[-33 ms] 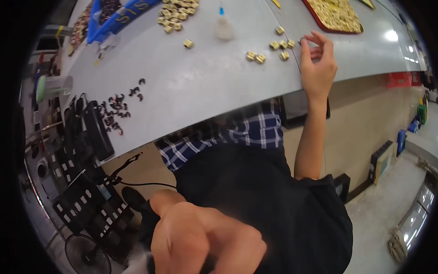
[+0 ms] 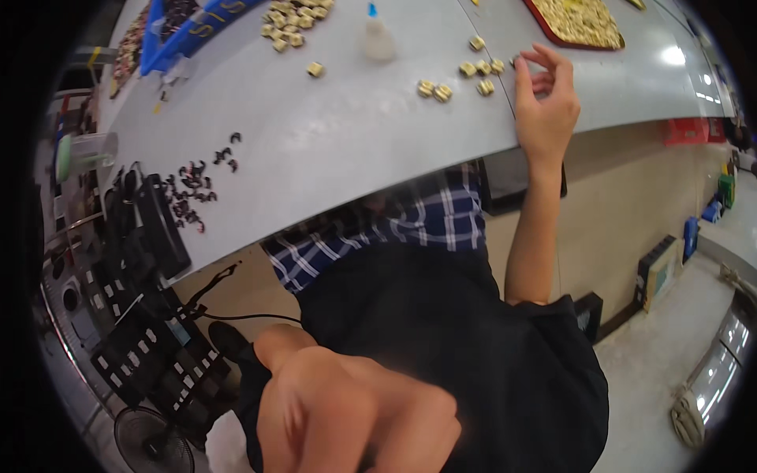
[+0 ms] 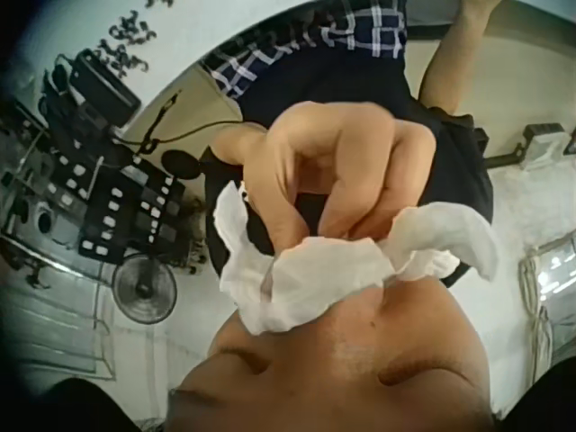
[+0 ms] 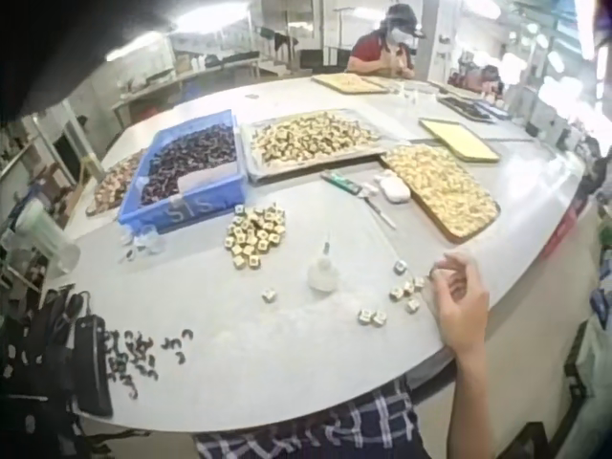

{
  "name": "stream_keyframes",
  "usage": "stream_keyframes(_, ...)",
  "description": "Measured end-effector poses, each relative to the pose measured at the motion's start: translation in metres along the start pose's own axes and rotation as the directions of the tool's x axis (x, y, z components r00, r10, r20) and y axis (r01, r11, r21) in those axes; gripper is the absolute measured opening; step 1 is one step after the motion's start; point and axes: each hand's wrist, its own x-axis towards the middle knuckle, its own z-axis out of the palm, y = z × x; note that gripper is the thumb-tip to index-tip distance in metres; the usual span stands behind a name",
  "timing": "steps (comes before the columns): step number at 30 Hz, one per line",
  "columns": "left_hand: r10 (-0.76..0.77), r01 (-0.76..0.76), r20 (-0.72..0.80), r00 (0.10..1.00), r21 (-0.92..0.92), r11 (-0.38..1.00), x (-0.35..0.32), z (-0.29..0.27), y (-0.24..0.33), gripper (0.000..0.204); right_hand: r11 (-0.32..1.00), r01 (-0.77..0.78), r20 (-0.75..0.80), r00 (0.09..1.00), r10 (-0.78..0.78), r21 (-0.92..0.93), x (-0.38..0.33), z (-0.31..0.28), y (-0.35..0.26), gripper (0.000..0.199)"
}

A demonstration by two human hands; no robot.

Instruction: The person applies adhesive from a squeeze bottle onto small curved pieces, then attaches the curved pieces onto small square blocks by hand. The person wipes their hands with a tissue and continues assembling additional blocks.

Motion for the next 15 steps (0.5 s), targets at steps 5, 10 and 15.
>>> stream_keyframes(5, -0.395, 0.379, 0.016, 0.919, 0.242, 0.893, 0.000, -0.020, 0.022, 0.033, 0.999, 0.038, -0.038, 0.999, -0.037, 0.028, -0.002, 0.002, 0.004, 0.026)
stream_keyframes(10, -0.513, 0.483, 0.119, 0.850, 0.210, 0.850, 0.002, -0.038, 0.042, 0.040, 0.997, -0.037, -0.046, 0.998, 0.040, 0.064, -0.003, 0.003, 0.001, 0.025)
stream_keyframes(15, -0.434, 0.434, -0.003, 0.901, 0.024, 0.901, -0.001, -0.038, 0.039, 0.035, 0.990, -0.045, -0.040, 0.998, 0.051, 0.133, -0.003, 0.005, 0.003, 0.025)
